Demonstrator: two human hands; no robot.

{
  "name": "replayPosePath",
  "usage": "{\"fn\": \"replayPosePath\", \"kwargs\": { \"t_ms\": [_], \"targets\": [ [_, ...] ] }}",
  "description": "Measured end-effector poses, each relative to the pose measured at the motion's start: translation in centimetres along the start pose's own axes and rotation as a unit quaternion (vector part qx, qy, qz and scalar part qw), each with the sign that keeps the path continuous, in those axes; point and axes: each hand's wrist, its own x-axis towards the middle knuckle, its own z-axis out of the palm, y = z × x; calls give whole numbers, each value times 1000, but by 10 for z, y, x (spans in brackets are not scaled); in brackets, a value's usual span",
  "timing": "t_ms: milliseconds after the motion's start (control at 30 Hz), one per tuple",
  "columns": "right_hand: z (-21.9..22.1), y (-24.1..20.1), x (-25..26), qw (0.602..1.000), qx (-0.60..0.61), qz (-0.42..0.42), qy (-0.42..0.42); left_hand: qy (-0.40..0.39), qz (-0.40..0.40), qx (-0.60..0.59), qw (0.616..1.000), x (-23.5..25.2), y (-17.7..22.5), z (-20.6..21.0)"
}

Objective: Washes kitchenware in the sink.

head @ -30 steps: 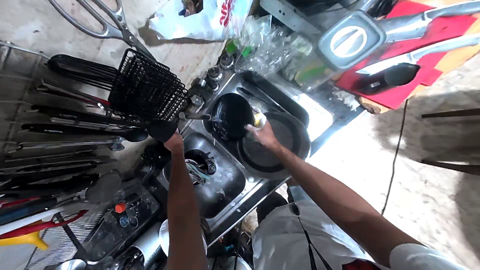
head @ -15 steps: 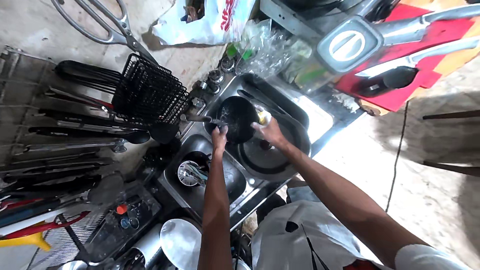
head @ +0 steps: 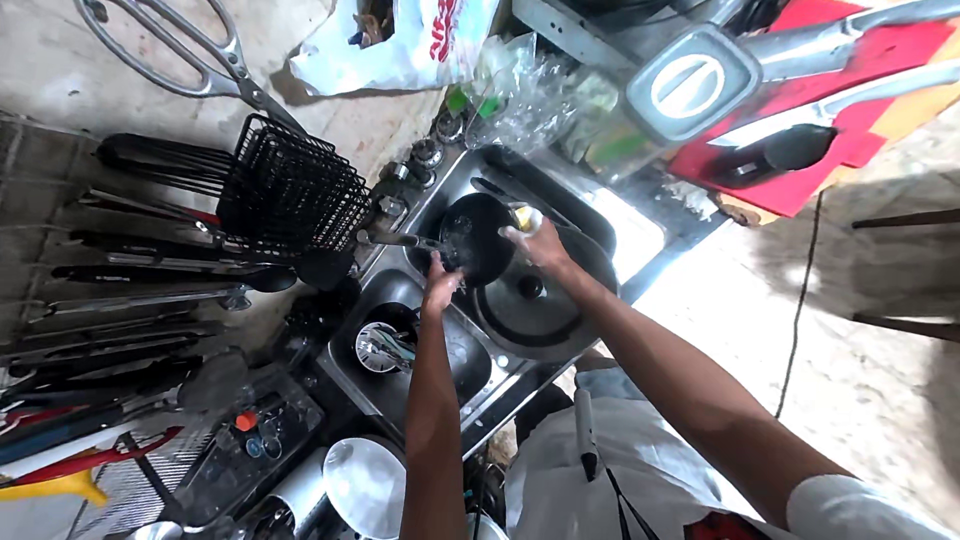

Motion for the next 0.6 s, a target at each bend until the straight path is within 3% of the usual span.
{"fn": "replayPosePath", "kwargs": {
  "t_ms": [133,300,467,600],
  "targets": [
    [2,-4,-5,999,-33,5,-12,90,-28,71,993,0,-1,6],
    [-8,-3,2,998,-65,-9,-15,5,-10,-30,999,-12,5,-6],
    [-15,-11,11,994,-81,11,-70,86,27,125,988,-5,6,-6],
    [-12,-15,12,996,-49,47,-60,69,18,130,989,-9,17,0]
  ]
}}
